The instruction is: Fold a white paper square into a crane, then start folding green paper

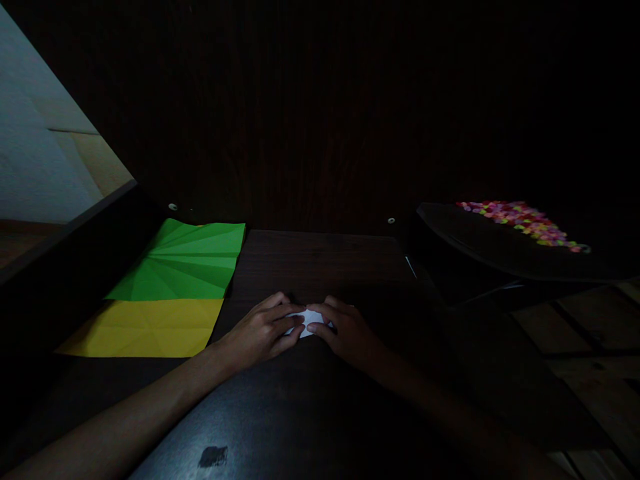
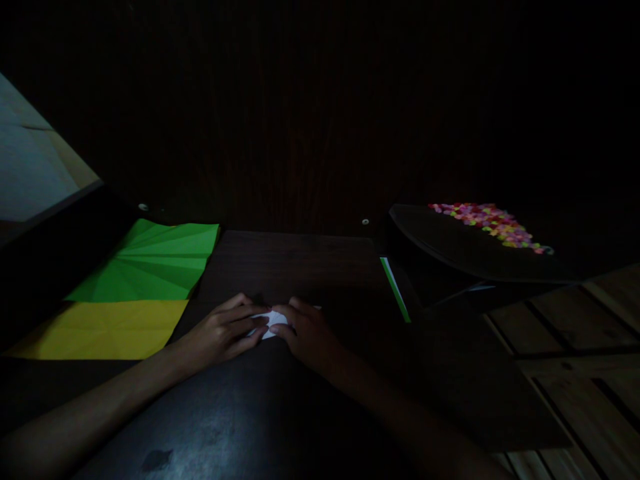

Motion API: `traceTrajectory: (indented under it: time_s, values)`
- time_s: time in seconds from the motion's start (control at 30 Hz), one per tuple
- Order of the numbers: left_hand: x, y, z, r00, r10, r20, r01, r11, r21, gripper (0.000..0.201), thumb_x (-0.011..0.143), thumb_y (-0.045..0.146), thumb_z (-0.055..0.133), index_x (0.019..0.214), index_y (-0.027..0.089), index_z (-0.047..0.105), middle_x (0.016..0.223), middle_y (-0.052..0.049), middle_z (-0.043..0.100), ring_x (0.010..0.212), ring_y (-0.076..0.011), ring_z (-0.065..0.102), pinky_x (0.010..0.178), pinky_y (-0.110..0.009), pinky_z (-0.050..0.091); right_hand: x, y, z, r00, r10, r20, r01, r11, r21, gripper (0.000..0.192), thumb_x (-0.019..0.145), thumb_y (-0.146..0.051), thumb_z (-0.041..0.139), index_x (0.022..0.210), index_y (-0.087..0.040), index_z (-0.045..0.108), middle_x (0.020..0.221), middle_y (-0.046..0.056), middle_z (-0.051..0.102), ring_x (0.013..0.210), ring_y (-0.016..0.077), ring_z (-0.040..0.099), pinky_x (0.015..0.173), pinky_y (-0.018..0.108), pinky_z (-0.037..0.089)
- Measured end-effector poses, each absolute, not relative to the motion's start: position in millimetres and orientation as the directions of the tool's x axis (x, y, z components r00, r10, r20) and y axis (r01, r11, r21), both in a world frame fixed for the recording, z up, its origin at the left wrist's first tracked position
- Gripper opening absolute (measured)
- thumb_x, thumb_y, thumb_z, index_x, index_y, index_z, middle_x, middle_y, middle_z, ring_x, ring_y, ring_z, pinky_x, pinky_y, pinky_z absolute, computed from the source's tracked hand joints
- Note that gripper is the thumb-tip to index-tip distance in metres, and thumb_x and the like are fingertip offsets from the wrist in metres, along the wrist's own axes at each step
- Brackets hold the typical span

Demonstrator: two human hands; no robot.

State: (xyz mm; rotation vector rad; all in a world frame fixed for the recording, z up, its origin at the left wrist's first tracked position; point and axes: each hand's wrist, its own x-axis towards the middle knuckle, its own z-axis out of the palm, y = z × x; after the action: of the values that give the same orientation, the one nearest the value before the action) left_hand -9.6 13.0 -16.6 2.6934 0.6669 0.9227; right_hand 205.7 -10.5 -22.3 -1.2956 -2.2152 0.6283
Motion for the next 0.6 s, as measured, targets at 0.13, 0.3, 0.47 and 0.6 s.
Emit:
traceTrajectory:
  time_s: [0.13, 0.3, 0.47, 0.6]
  values:
    - [-9.6, 12.7, -15.6, 0.711, 0.475, 0.519, 0.348, -0.878, 0.328, 0.013, 0.091, 0.016, 0.06, 0.094, 0.014, 0.073, 0.107, -0.011, 0.071, 0.086, -0.0198, 0.058, 0.075, -0.034, 0.054, 205.6, -11.5, -23.2, -0.429, 0.881, 0.2, 0.656, 0.457, -0.601, 0.026, 0.089, -0.021, 0.063, 0.115, -0.019, 0.065, 0.103, 0.007, 0.066, 0.093, 0.0192, 0.065, 0.085, 0.032, 0.052]
    - [-9.9, 12.5, -14.9, 0.726, 0.466, 0.506, 0.351, -0.883, 0.311, 0.015, 0.092, 0.016, 0.059, 0.096, 0.014, 0.072, 0.108, -0.011, 0.07, 0.086, -0.0199, 0.058, 0.076, -0.035, 0.054, 205.3, -12.2, -23.6, -0.443, 0.875, 0.193, 0.672, 0.467, -0.575, 0.027, 0.09, -0.02, 0.063, 0.116, -0.016, 0.065, 0.101, 0.008, 0.065, 0.092, 0.0196, 0.064, 0.084, 0.032, 0.053]
    - [-9.5, 12.1, -13.5, 0.735, 0.462, 0.496, 0.347, -0.885, 0.31, 0.016, 0.093, 0.016, 0.057, 0.097, 0.014, 0.073, 0.104, -0.011, 0.071, 0.086, -0.0192, 0.059, 0.075, -0.034, 0.054, 205.2, -11.8, -25.1, -0.443, 0.87, 0.215, 0.675, 0.482, -0.559, 0.026, 0.091, -0.022, 0.062, 0.117, -0.02, 0.065, 0.1, 0.006, 0.064, 0.09, 0.0189, 0.064, 0.083, 0.032, 0.053]
    - [-8.9, 11.5, -11.9, 0.733, 0.465, 0.497, 0.354, -0.884, 0.305, 0.017, 0.093, 0.016, 0.056, 0.097, 0.015, 0.073, 0.103, -0.011, 0.071, 0.086, -0.0193, 0.059, 0.075, -0.033, 0.054, 205.3, -12.0, -24.8, -0.45, 0.866, 0.22, 0.678, 0.491, -0.547, 0.026, 0.091, -0.022, 0.062, 0.117, -0.02, 0.065, 0.099, 0.006, 0.064, 0.089, 0.0189, 0.064, 0.082, 0.032, 0.054]
